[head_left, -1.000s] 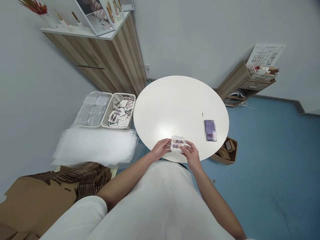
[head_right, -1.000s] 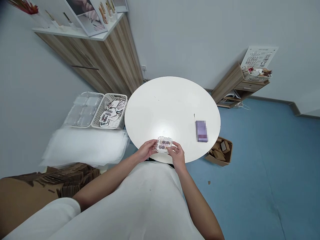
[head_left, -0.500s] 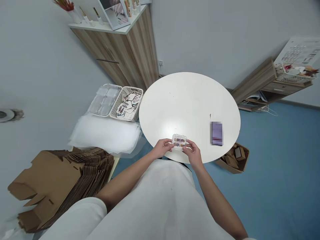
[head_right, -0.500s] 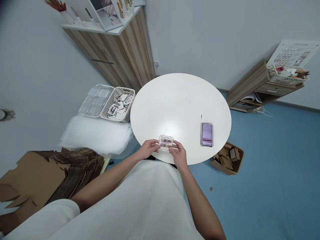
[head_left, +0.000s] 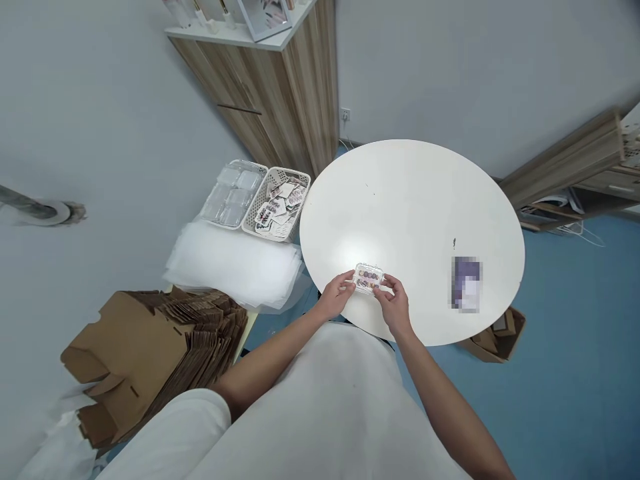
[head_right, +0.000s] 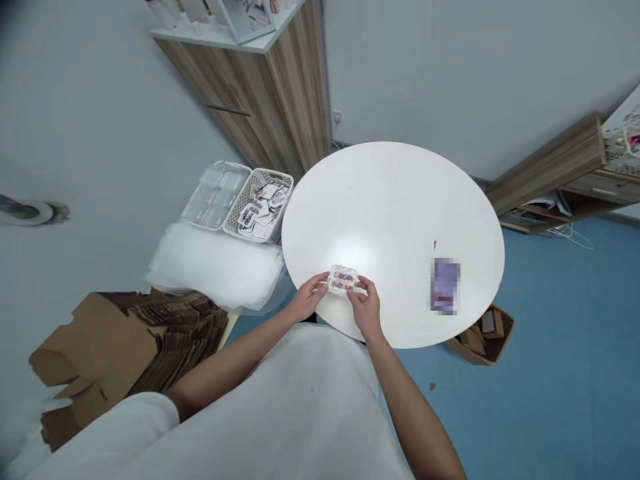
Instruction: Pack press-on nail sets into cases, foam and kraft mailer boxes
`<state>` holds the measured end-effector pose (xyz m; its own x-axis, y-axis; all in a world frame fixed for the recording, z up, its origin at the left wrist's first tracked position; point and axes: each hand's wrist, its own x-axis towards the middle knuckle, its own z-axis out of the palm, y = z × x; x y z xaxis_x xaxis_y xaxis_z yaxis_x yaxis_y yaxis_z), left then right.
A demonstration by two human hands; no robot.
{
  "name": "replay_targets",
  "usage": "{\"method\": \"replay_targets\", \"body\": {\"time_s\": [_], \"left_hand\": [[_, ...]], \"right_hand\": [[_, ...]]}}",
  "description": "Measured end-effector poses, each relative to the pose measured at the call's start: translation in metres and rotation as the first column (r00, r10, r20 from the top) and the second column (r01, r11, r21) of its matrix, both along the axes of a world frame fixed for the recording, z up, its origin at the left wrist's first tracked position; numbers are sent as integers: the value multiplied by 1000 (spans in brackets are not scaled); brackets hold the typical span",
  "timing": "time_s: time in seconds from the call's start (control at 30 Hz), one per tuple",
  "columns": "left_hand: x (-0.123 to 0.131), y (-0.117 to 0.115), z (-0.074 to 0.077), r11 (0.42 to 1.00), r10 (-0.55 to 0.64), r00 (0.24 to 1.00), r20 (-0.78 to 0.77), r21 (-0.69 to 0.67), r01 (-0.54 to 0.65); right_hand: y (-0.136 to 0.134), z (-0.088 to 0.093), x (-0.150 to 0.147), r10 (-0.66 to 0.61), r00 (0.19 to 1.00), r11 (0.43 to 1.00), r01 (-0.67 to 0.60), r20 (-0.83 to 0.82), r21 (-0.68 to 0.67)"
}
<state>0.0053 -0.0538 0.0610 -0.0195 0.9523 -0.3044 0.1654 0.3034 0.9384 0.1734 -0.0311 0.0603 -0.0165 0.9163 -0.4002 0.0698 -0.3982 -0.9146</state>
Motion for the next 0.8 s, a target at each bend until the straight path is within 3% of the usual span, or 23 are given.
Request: {"method": "replay_targets", "body": {"time_s": [0.23, 0.37, 0.5, 0.6, 0.8], "left_hand": [[-52, 24, -9, 996, 59, 998, -26, -58, -61], [-85, 43, -21, 976, 174, 983, -59, -125, -180], [-115, 64, -34, 951, 210, 974, -83, -215, -223], [-130, 79, -45, 942, 206, 973, -106, -247, -226], [-138, 96, -60, 932, 158, 972, -176, -299, -206]], "right_hand": [[35, -4, -66, 37, 999, 999, -36, 15, -24], [58, -21, -109, 96, 994, 995, -95, 60, -23], [78, -45, -145, 144, 976, 989, -136, 163, -63], [90, -58, -163, 166, 962, 985, -151, 217, -84], [97, -65, -177, 177, 976, 971, -152, 129, -183]]}}
